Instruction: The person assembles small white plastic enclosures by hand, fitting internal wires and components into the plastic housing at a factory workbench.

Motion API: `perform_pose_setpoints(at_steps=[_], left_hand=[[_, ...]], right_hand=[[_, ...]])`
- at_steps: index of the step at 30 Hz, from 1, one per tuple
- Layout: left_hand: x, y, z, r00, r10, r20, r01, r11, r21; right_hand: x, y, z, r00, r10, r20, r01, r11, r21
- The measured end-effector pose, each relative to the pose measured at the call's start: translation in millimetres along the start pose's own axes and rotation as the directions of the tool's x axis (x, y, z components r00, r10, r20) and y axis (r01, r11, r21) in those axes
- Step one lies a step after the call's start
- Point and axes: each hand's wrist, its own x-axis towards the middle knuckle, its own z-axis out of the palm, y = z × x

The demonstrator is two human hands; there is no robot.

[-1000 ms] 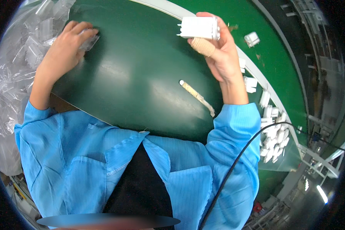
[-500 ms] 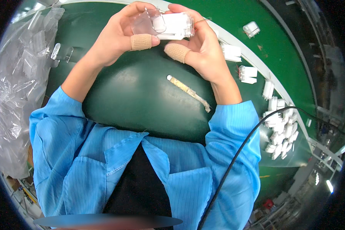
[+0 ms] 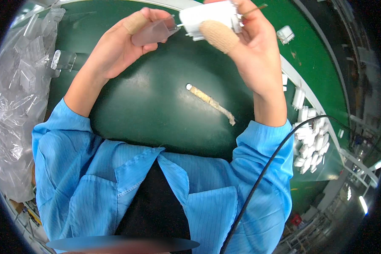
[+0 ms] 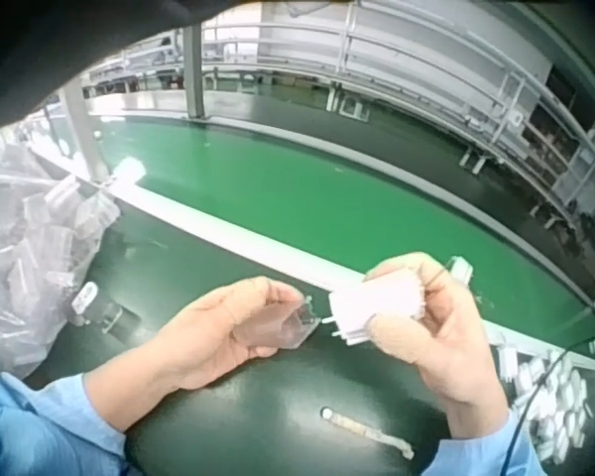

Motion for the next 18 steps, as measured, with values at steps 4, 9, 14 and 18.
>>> perform_pose_setpoints(at_steps=[4, 9, 14, 18], left_hand=[[-7, -11, 11, 0.993, 0.103, 0.059, -0.102, 0.995, -0.019], [-5, -7, 6, 0.992, 0.097, 0.082, -0.120, 0.919, 0.375], [-2, -1, 0, 0.993, 0.071, 0.099, -0.107, 0.896, 0.431], [0, -10, 0, 0.977, 0.145, 0.158, -0.196, 0.899, 0.391]], right_hand=[[3, 3, 7, 0.998, 0.024, 0.051, -0.019, 0.996, -0.087], [6, 13, 0, 0.999, -0.011, 0.047, 0.015, 0.996, -0.089], [3, 7, -6, 0.998, 0.020, 0.053, -0.014, 0.994, -0.104], [4, 3, -3, 0.985, 0.146, 0.097, -0.144, 0.989, -0.026]])
